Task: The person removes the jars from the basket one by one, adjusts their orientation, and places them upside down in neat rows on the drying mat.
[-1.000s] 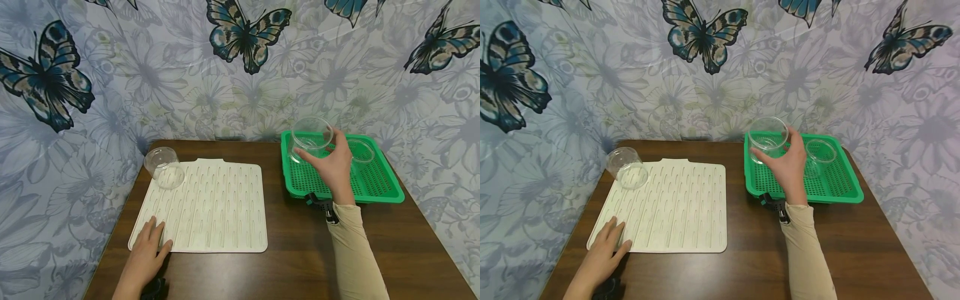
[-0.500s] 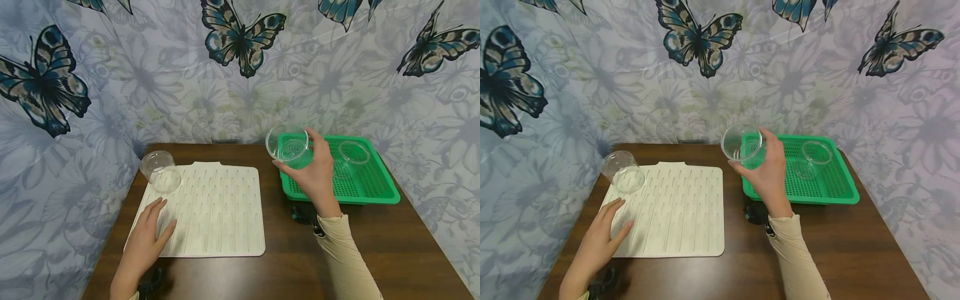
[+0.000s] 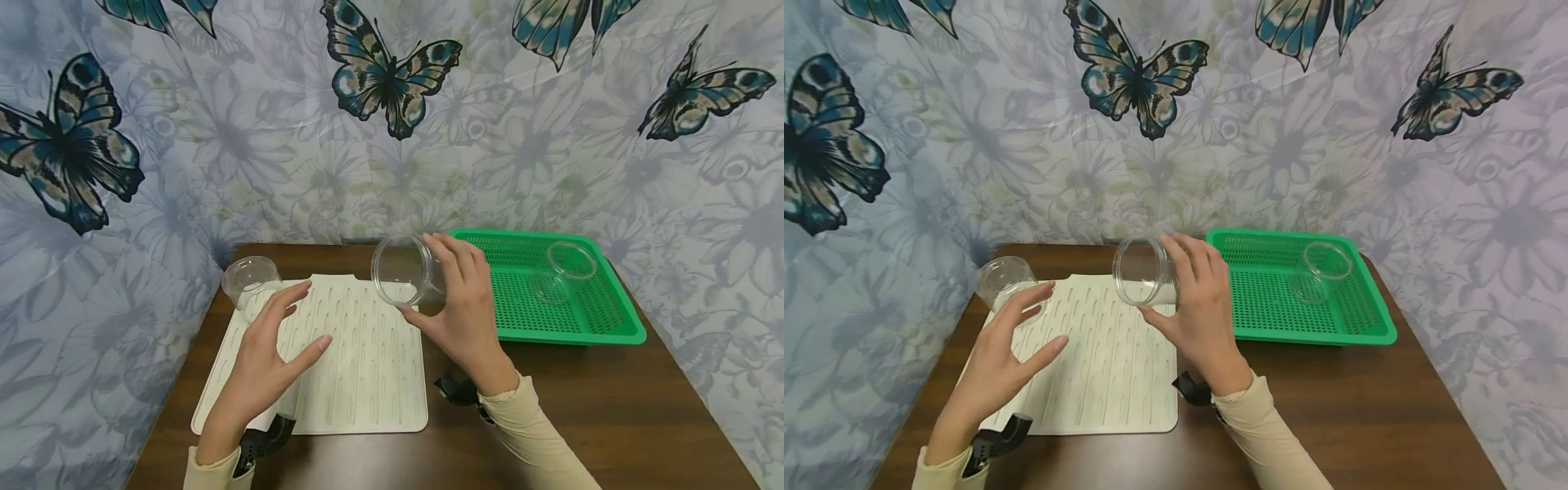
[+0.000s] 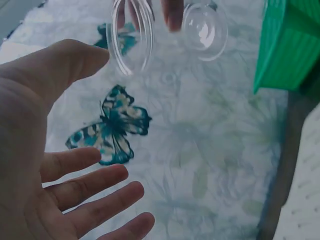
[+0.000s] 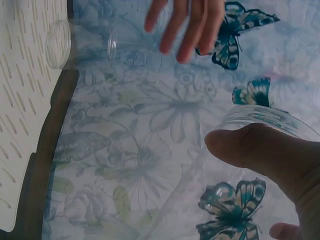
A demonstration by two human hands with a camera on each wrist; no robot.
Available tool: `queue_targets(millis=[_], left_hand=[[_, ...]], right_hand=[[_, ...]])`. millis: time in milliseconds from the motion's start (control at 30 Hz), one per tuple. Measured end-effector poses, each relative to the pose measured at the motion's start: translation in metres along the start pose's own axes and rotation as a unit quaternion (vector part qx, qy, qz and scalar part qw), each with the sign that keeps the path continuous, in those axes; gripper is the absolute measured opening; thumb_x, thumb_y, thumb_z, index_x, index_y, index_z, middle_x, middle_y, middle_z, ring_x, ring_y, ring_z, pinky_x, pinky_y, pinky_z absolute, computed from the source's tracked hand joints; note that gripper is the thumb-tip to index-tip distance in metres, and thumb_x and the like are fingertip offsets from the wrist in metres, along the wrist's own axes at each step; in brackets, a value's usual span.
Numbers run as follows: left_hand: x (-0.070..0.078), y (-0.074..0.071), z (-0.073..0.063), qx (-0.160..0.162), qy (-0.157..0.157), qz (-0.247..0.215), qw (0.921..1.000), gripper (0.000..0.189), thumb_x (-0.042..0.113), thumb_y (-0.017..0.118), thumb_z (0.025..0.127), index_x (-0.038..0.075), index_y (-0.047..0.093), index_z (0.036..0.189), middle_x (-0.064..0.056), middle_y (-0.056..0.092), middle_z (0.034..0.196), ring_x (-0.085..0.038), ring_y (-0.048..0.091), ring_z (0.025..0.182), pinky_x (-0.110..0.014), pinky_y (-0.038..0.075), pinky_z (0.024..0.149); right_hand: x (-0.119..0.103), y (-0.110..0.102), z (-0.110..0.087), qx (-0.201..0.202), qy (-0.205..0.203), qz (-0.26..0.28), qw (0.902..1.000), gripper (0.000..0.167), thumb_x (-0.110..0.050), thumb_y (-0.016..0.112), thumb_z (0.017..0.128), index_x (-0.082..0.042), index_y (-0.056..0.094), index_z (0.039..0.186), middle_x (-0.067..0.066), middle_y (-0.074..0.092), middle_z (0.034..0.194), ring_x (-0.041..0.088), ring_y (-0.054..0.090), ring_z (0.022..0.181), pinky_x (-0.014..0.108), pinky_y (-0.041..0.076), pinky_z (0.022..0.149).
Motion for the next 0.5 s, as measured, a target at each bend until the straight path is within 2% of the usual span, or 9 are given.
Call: queue_targets(millis=[133,300,500], left_hand=[[0.012,0.001,0.008,-0.009,0.019,-0.023,0.9995,0.091,0.018,0.092,0.091,0.024,0.043,0.168,0.001,0.052,0.162,-0.024,0.051,0.148,-0.035,0.044,0.119],[0.028,0.005,0.022,-0.023,0.045,-0.064,0.9967,0.097,0.019,0.094,0.088,0.022,0.041,0.170,0.005,0.048,0.165,-0.022,0.047,0.152,-0.039,0.045,0.120],[0.044,0.012,0.037,-0.036,0.072,-0.095,0.9922,0.103,0.021,0.095,0.085,0.021,0.037,0.171,0.002,0.044,0.168,-0.024,0.044,0.154,-0.047,0.047,0.119]], right_hand=[[-0.018,0.005,0.001,0.000,-0.024,0.007,0.9997,0.112,-0.028,0.110,0.062,-0.007,0.054,0.157,0.020,0.056,0.148,0.043,0.051,0.137,0.060,0.041,0.113],[-0.034,0.009,0.005,-0.001,-0.040,0.017,0.9990,0.112,-0.021,0.110,0.058,-0.009,0.056,0.156,0.019,0.056,0.147,0.041,0.052,0.138,0.059,0.041,0.115],[-0.048,0.011,0.006,-0.005,-0.060,0.006,0.9982,0.107,-0.017,0.107,0.062,-0.011,0.056,0.157,0.018,0.056,0.148,0.043,0.052,0.137,0.060,0.039,0.118]])
Point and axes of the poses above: each hand's wrist, its own z-axis towards the middle knuckle, its own y-axis out of the palm, x = y × z, the point moved 6 cm from there along z, towards the middle knuckle
